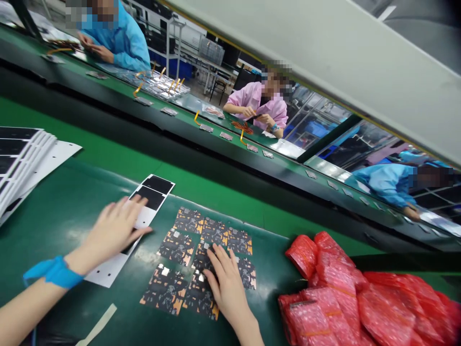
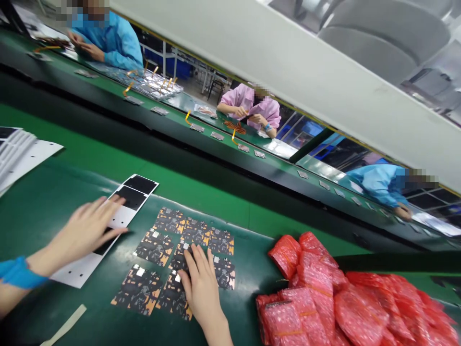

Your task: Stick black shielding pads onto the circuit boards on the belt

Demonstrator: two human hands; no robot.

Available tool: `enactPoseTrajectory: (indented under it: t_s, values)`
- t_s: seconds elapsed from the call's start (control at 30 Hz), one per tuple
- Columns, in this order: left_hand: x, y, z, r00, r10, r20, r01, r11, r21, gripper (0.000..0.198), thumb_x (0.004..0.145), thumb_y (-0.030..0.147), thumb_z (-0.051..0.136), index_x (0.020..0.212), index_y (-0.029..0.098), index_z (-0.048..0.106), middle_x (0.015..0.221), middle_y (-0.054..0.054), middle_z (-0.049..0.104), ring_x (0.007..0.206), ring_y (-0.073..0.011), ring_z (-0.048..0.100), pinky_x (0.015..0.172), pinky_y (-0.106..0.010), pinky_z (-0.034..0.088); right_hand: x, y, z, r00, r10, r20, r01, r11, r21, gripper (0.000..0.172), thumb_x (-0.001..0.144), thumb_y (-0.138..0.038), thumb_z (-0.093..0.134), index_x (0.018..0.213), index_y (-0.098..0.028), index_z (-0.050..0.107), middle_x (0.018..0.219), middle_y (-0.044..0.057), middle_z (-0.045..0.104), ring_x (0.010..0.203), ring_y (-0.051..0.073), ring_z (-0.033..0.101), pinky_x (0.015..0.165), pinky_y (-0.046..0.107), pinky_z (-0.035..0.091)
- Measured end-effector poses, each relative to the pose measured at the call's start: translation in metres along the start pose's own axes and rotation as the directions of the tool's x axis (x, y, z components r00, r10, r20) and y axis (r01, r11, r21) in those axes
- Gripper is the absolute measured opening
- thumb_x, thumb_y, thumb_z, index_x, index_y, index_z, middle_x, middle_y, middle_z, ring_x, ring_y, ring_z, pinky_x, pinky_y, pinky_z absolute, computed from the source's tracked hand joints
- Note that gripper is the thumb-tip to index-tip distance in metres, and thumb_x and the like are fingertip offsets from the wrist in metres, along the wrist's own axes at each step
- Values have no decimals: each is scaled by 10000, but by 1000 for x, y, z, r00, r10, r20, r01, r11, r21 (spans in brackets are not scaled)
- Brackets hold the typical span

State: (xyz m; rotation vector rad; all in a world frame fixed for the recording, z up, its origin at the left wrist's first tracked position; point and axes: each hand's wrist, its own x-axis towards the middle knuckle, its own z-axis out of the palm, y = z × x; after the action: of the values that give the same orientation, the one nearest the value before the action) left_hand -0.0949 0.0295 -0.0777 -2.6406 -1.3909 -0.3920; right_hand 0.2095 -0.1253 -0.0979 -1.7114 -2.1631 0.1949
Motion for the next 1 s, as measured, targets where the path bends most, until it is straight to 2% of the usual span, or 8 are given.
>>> enactPoseTrajectory:
  t_s: [0.07,0.17,0.37,0.5,0.57,0.7,0.83,1.0]
  values:
    - [2,-22,-5,995,-102,21,102,994,35,811,1030,585,245,1484,-84,303,1506,-310,340,1386,-532,296,1038,-666,370,0,1,-1,999,3,-37,-1,999,39,426,1009,-247,482,1432,-206,506,1464,118,542,1369,292,498,1136,589,398]
    - [-4,-35,-3,997,-22,80,20,1000,23,739,1023,603,259,1421,23,488,1472,-204,451,1398,-495,316,1075,-734,292,2,-2,0,998,-23,-56,27,997,76,424,1001,-237,493,1425,-225,510,1455,108,553,1363,297,505,1134,599,396]
    - [-15,-19,-13,996,81,42,-81,997,6,705,1015,630,237,1067,134,735,1122,-121,721,1299,-414,504,1137,-749,74,29,-36,0,989,-131,-73,140,980,143,419,998,-219,496,1416,-226,499,1445,102,561,1375,268,492,1152,571,381]
    - [-11,6,-58,992,102,77,-89,983,-158,699,961,711,325,787,155,712,778,-80,728,799,-260,710,1147,-614,284,65,-79,-11,957,-263,-120,282,939,195,627,930,-381,645,1473,-165,418,1512,186,450,1424,318,405,1155,565,367]
    - [-8,15,-83,966,158,205,-76,930,-361,603,966,679,363,857,200,713,755,-22,704,730,-206,688,1077,-488,424,79,-94,-22,947,-276,-164,309,922,234,683,867,-450,718,1438,-177,460,1438,198,504,1366,340,461,1135,575,379]
    - [-2,20,-112,943,163,289,90,713,-695,627,847,689,584,1324,282,557,1115,13,705,932,-192,682,794,-233,542,85,-99,-47,977,-66,-201,157,863,480,400,855,-361,738,1213,-239,608,1118,83,664,1060,248,646,947,394,538]
    - [2,34,-101,959,182,216,118,437,-892,573,924,570,547,1377,222,508,1328,-30,621,1167,-195,624,964,-207,507,73,-86,-61,971,198,-137,-57,742,668,233,806,-292,760,993,-236,633,872,-13,707,772,173,683,701,248,550]
    - [-1,67,-68,991,-62,120,133,585,-800,594,974,613,406,1304,175,635,1181,-63,704,984,-199,690,834,-218,572,60,-78,-79,957,141,-255,30,824,566,375,812,-328,772,1154,-250,637,1074,33,703,971,209,680,849,280,550]
